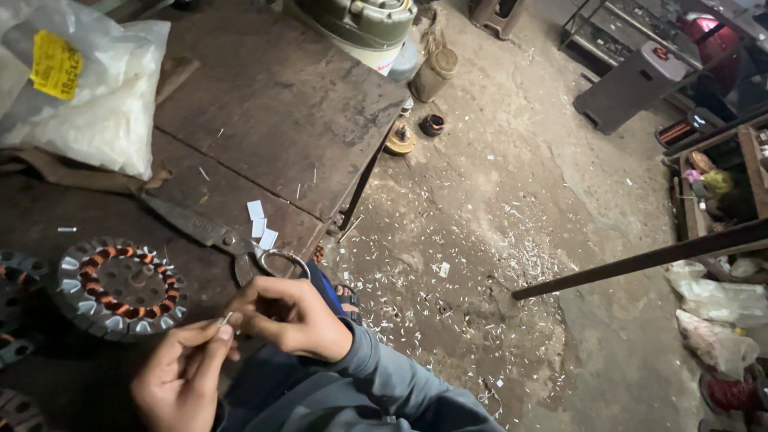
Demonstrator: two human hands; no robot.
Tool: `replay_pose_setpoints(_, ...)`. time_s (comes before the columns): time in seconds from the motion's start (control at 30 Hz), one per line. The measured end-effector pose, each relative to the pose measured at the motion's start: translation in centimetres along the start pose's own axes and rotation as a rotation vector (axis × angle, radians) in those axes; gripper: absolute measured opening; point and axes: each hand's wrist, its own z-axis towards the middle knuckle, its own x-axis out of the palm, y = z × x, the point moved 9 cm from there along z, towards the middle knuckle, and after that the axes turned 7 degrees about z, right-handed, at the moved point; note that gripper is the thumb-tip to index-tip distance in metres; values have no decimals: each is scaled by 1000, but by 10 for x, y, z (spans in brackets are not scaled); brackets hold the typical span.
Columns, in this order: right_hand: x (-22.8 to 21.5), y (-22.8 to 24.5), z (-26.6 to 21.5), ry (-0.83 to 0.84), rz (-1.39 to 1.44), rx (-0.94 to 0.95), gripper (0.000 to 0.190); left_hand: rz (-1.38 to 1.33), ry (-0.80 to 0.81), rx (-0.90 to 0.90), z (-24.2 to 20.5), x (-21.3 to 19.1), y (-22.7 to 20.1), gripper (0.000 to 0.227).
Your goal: The person cuts small white rectangular pieces from a larger sheet using shears and inserts them into the slots of a cylindrical motor stator. The person repeats this process for multiple stators on the workbench.
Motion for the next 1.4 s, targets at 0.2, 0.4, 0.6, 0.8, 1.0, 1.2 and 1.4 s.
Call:
replay_pose_setpoints(0.2, 2, 12, -5, 26, -141, -140, 4, -190, 79, -107, -2, 5, 43, 7)
replay_pose_setpoints(0.4, 18, 41, -18, 138, -456, -236, 20, -307, 250, -115, 11, -9, 60, 21)
replay_pose_setpoints(0.6, 27, 72, -25, 141, -606, -433, 14, 422, 172, -78, 21, -26, 20, 7)
replay_pose_setpoints(0.8, 8, 78, -18, -16, -566, -407, 15, 1211, -341, 569, 37, -17, -135, 44)
replay_pose_setpoints(1.0, 2, 59, -8, -72, -484, -287, 10, 896, -397, 446, 3, -26, -135, 34)
replay_pose_setpoints(1.2, 26, 18, 25, 31, -290, -201, 11, 765, -448, 374, -31, -72, -87, 52)
replay_pose_setpoints(1.4, 79, 7, 53, 127, -273, -226, 9, 278, -381, 160, -23, -87, -45, 48)
